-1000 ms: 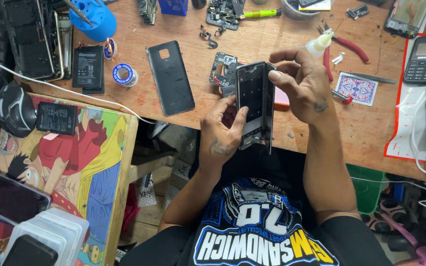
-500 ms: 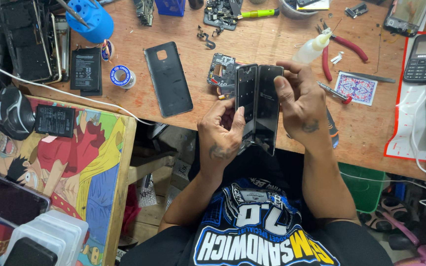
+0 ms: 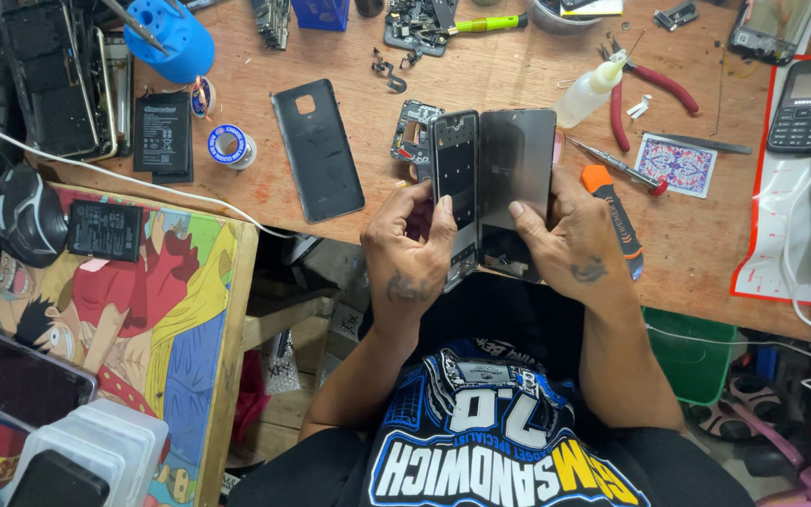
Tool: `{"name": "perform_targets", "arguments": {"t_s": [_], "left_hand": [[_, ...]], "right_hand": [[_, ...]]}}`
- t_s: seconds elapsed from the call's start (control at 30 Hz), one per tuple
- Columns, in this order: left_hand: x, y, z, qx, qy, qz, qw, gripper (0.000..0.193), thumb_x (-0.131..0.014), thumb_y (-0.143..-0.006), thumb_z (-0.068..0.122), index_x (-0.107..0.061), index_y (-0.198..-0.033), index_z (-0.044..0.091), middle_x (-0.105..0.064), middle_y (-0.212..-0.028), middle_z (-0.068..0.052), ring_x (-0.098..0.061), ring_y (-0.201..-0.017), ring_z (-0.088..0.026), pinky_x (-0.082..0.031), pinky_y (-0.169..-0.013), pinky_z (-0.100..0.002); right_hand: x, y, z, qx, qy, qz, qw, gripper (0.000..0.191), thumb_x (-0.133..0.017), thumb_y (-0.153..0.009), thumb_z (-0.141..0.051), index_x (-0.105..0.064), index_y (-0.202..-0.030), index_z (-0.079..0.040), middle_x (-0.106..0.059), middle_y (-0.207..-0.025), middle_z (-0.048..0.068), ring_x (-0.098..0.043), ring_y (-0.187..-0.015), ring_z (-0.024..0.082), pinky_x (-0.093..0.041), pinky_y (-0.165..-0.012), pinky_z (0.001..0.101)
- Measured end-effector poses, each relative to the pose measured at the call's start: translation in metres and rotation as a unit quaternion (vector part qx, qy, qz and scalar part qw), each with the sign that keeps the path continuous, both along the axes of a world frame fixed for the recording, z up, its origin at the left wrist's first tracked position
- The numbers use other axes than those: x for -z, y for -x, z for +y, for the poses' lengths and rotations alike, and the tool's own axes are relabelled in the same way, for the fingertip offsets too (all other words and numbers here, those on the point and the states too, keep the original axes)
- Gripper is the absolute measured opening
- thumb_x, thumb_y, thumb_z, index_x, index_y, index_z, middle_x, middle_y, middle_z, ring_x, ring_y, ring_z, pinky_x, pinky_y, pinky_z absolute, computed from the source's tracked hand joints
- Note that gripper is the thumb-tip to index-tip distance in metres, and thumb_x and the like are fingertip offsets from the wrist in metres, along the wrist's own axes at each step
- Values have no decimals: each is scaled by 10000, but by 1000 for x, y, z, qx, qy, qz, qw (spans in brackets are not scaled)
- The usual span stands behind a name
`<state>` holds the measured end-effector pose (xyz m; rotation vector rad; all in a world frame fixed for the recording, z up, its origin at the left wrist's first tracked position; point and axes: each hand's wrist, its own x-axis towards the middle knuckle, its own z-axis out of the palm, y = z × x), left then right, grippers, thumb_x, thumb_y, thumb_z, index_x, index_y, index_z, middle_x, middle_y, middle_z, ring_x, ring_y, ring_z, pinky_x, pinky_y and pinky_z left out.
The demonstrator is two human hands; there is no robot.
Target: The person disassembles a smartphone by removing screws and prying open the casing. They separate the screen assembly from the phone body, then use a screwdriver and a prying tool to detach internal components and the display.
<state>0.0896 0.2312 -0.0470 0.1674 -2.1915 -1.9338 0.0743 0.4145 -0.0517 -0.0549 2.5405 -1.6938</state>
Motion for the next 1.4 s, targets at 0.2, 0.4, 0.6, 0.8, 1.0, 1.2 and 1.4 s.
{"name": "perform_targets", "arguments": {"t_s": [0.2,0.4,0.6,0.8,1.0,1.2,1.4], "left_hand": [[-2,0,0,-15,-2,-15,1000,183,-690,-960,77,-742,-1108,-17,-677,-793,-1,-597,-673,-33,-495,-607,-205],[-2,0,0,-19,2,7,1000,172,-692,-975,68,-733,-1119,-17,-654,-813,-6,-586,-686,-40,-493,-626,-214],[-3,-2,-3,-24,29,48,998,196,-703,-986,77,-716,-1170,10,-679,-886,-18,-620,-748,-54,-510,-672,-227],[0,-3,-3,-50,60,42,996,199,-731,-968,94,-722,-1160,41,-669,-850,-13,-596,-712,-62,-454,-623,-232],[1,5,-1,-74,83,78,991,127,-777,-923,102,-669,-965,50,-623,-802,-10,-539,-695,-93,-446,-638,-251],[-21,19,-14,-94,168,162,968,266,-792,-802,134,-555,-875,35,-630,-877,-101,-640,-771,-222,-516,-716,-385],[-32,30,-28,41,54,48,997,276,-634,-957,163,-653,-1148,-36,-711,-921,-147,-698,-795,-199,-547,-721,-361]], "right_hand": [[3,2,4,-36,124,2,992,326,-627,-998,-28,-561,-1309,46,-687,-1040,9,-614,-906,33,-515,-784,207],[1,-2,-1,-17,69,5,997,247,-649,-1003,-38,-613,-1229,54,-696,-1009,31,-617,-885,47,-518,-774,214],[-5,-5,-1,-73,82,6,994,254,-679,-965,-4,-635,-1213,33,-685,-996,20,-598,-867,81,-513,-759,237],[-2,-6,-8,-85,117,-5,990,201,-625,-986,-5,-648,-1185,12,-727,-976,27,-664,-894,83,-557,-794,270],[-4,-15,-25,-22,-72,63,995,241,-612,-975,2,-658,-1211,-17,-706,-811,146,-686,-665,196,-521,-602,335],[-1,-19,-30,-57,-52,105,991,262,-562,-974,16,-638,-1224,-12,-686,-840,158,-688,-724,222,-533,-658,358],[7,-20,-27,-72,-23,50,996,181,-583,-976,9,-655,-1141,-14,-711,-853,135,-667,-742,190,-540,-695,335]]}}
